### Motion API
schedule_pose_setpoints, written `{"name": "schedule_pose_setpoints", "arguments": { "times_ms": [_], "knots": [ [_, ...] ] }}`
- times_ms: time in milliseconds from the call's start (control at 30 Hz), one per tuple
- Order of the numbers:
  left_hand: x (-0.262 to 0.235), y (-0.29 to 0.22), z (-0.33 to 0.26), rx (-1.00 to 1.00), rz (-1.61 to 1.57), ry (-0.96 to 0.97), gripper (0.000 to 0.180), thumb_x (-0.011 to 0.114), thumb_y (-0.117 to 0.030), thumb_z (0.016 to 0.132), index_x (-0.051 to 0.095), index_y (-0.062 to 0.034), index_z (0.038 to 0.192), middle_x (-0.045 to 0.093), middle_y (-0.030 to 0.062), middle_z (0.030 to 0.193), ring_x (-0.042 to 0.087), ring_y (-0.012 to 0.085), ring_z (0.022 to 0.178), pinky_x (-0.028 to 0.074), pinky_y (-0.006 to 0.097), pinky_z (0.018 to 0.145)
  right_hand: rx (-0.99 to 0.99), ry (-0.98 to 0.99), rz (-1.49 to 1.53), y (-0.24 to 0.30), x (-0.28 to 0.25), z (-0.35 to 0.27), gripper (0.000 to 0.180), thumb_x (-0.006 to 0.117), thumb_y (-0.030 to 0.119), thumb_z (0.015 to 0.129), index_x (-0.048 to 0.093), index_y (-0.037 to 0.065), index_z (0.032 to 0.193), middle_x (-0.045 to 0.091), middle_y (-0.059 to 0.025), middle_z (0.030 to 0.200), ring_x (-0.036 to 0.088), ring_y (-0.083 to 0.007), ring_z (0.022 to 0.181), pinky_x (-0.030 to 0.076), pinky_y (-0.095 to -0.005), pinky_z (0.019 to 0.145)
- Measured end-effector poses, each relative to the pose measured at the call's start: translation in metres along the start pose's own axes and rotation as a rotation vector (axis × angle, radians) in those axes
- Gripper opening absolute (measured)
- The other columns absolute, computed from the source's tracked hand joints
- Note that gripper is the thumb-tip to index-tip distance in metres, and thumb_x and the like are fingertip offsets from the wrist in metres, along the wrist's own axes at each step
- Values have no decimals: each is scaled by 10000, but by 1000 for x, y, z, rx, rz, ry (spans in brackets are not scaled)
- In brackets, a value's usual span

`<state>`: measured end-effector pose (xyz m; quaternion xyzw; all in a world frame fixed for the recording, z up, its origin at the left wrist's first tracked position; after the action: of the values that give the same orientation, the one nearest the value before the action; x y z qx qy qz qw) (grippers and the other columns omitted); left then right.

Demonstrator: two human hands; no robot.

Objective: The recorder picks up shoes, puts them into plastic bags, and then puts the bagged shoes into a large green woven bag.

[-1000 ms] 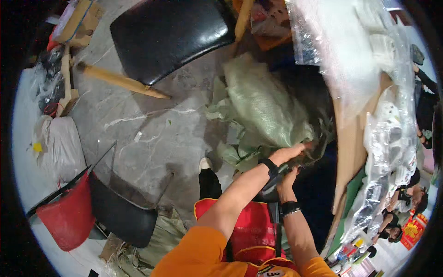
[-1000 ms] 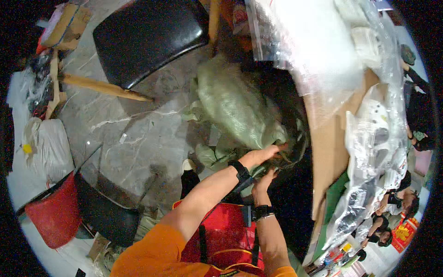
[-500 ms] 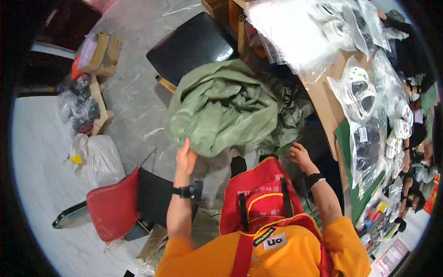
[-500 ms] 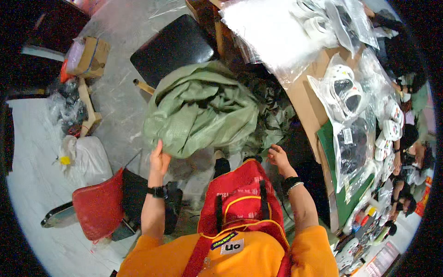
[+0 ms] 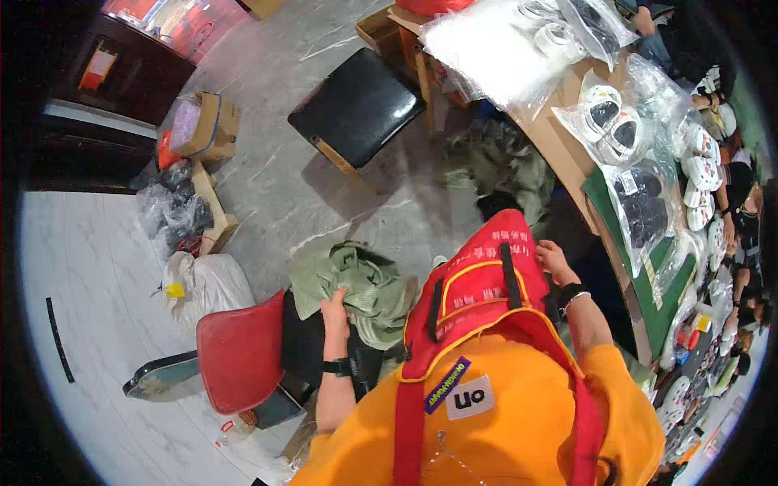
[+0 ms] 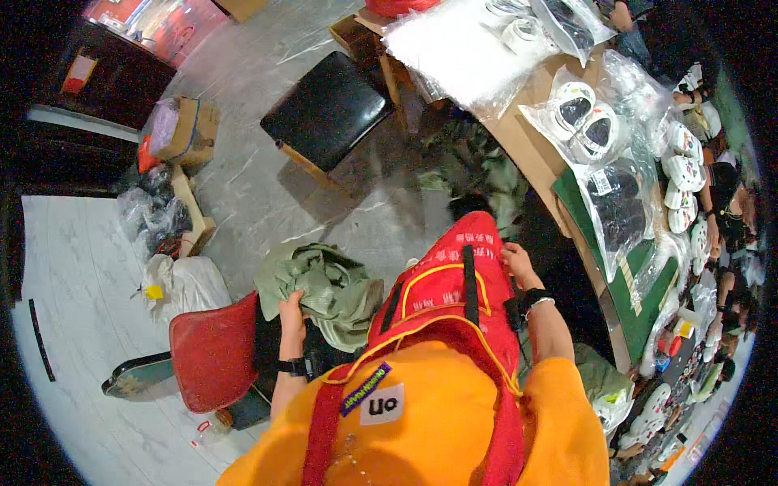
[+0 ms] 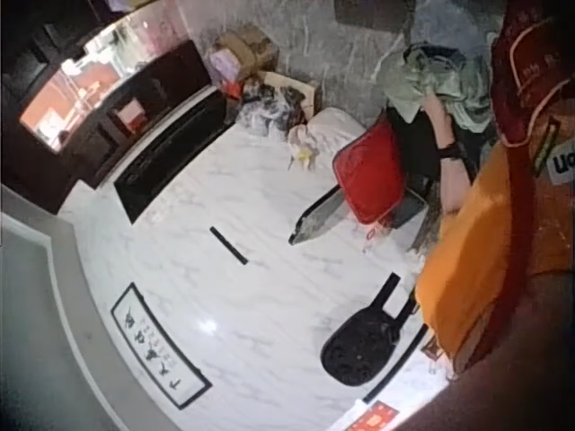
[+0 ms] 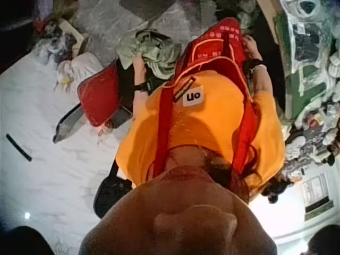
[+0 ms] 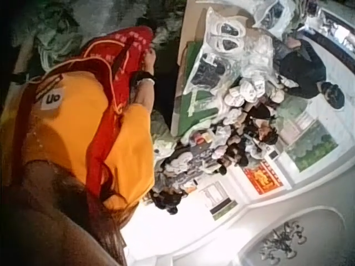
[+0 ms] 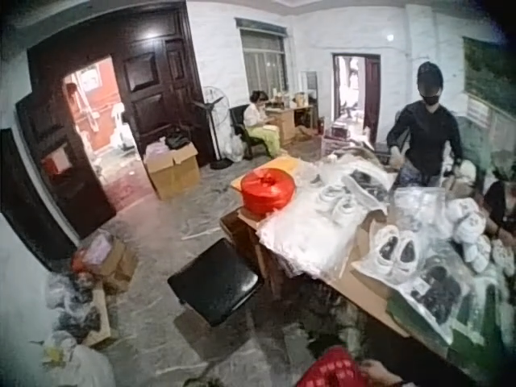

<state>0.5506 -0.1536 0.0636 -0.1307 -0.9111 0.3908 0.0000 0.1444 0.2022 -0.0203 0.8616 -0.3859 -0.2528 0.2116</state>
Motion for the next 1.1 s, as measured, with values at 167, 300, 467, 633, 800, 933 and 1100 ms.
{"name": "schedule_pose_setpoints", "arguments": {
  "times_ms": [167, 300, 467, 633, 800, 933, 1100],
  "knots": [
    [14, 2, -28, 17, 35, 10, 360, 585, -169, 734, 486, 64, 989, 557, 85, 867, 531, 154, 731, 408, 277, 567, -133, -23, -136, -10, -28, 24, 347, 548, 155, 769, 504, 7, 1080, 570, -41, 817, 509, -122, 683, 420, -261, 603],
    [83, -39, -37, 192, 35, 315, 337, 572, -185, 744, 520, 67, 962, 557, 99, 900, 522, 167, 801, 435, 302, 693, -211, -11, -162, 45, -14, 6, 376, 524, 186, 776, 475, 62, 1128, 533, 11, 765, 475, -70, 606, 353, -203, 475],
    [120, -124, -69, 357, 84, 387, 261, 569, -171, 705, 569, 29, 872, 583, 108, 841, 555, 196, 763, 452, 336, 702, -350, 245, -150, 92, 34, 19, 433, 558, 162, 779, 443, 17, 1171, 537, -86, 1013, 515, -134, 793, 426, -250, 641],
    [41, -177, -81, 424, -533, 148, 229, 560, -173, 650, 569, -4, 804, 586, 112, 819, 564, 235, 737, 466, 366, 709, -742, 460, -568, 141, 135, 28, 912, 734, 87, 563, 220, 113, 1315, 375, -218, 1229, 356, -343, 1142, 331, -382, 926],
    [55, -210, -124, 637, -761, 182, 198, 503, -180, 706, 552, -21, 813, 583, 106, 832, 560, 246, 734, 471, 360, 704, -192, 878, 154, 120, 220, 81, 964, 709, 210, 657, 40, 75, 1338, 362, -163, 1233, 411, -273, 1083, 374, -355, 853],
    [40, -193, -131, 717, -522, 139, 218, 510, -127, 717, 572, 12, 874, 598, 113, 878, 572, 230, 787, 468, 342, 738, -49, 1078, 95, 203, 232, -2, 378, 613, 252, 761, 467, 41, 1039, 516, -31, 759, 483, -110, 683, 368, -257, 550],
    [82, -206, -133, 424, -74, -10, 396, 575, -55, 756, 454, 31, 1122, 561, 96, 1016, 547, 177, 893, 441, 300, 781, -296, 782, 34, 247, 193, 38, 274, 567, 239, 787, 522, 39, 969, 574, -36, 879, 514, -121, 752, 395, -274, 641]
  ]
}}
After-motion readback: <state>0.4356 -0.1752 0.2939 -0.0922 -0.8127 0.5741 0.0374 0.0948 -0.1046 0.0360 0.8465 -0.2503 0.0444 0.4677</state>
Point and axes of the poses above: each hand's wrist, its own z-axis towards the middle knuckle, its own x-axis out of the palm, y = z × x, the point moved 8 cm from there along z, towards the middle knuckle
